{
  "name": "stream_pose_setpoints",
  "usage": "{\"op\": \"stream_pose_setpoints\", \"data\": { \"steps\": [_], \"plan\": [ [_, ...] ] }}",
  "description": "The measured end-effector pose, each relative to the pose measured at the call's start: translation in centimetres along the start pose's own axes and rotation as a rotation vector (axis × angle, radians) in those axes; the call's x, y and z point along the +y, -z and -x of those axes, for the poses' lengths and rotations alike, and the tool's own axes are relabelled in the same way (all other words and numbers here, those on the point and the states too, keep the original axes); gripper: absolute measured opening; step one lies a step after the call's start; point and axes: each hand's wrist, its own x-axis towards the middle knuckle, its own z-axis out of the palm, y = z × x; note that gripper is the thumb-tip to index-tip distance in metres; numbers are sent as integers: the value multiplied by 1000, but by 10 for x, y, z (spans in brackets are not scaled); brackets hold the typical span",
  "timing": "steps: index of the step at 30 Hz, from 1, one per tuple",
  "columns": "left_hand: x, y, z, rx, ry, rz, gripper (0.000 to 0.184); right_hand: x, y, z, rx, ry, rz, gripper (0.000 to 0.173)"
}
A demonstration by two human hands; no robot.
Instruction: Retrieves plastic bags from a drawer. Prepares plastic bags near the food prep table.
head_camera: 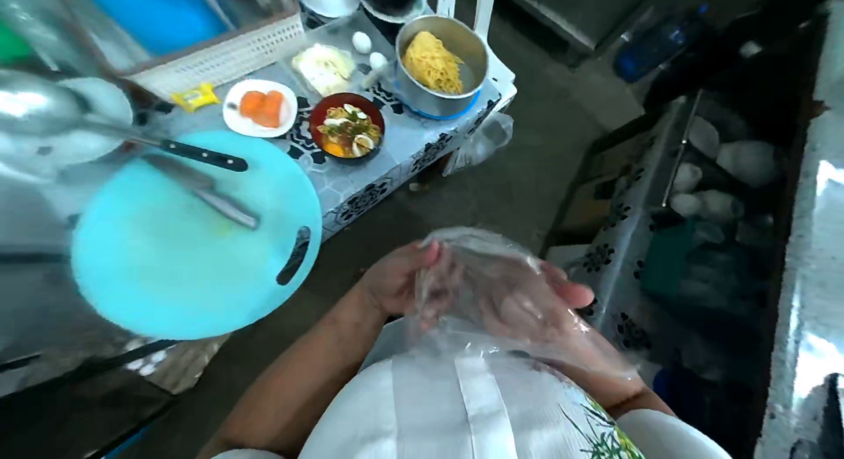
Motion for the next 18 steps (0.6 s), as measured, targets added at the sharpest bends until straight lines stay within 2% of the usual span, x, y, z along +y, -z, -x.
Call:
{"op": "stream_pose_setpoints", "data": {
  "steps": [2, 5, 7, 9, 10, 13, 18],
  "plan": [
    [18, 12, 17, -66, 86, -52, 23, 0, 18, -38, -167, 74, -59, 32],
    [62, 10, 42, -52, 116, -125, 25, 19, 31, -87, -192, 66, -152, 28],
    [93, 7, 57, -12, 76, -223, 26, 30, 32, -110, -211, 29, -172, 32],
    [117, 4, 74, 130, -17, -327, 21, 34, 24, -129, -236, -11, -114, 42],
    [126, 9, 81, 139, -75, -336, 20, 35, 18, -136, -232, -34, -69, 42],
    [160, 30, 80, -91, -181, -249, 25, 34, 7, -154, -212, -139, -69, 40],
    [189, 47, 81, -153, -208, -210, 31, 23, 29, -187, -254, -201, -124, 34]
  ]
}}
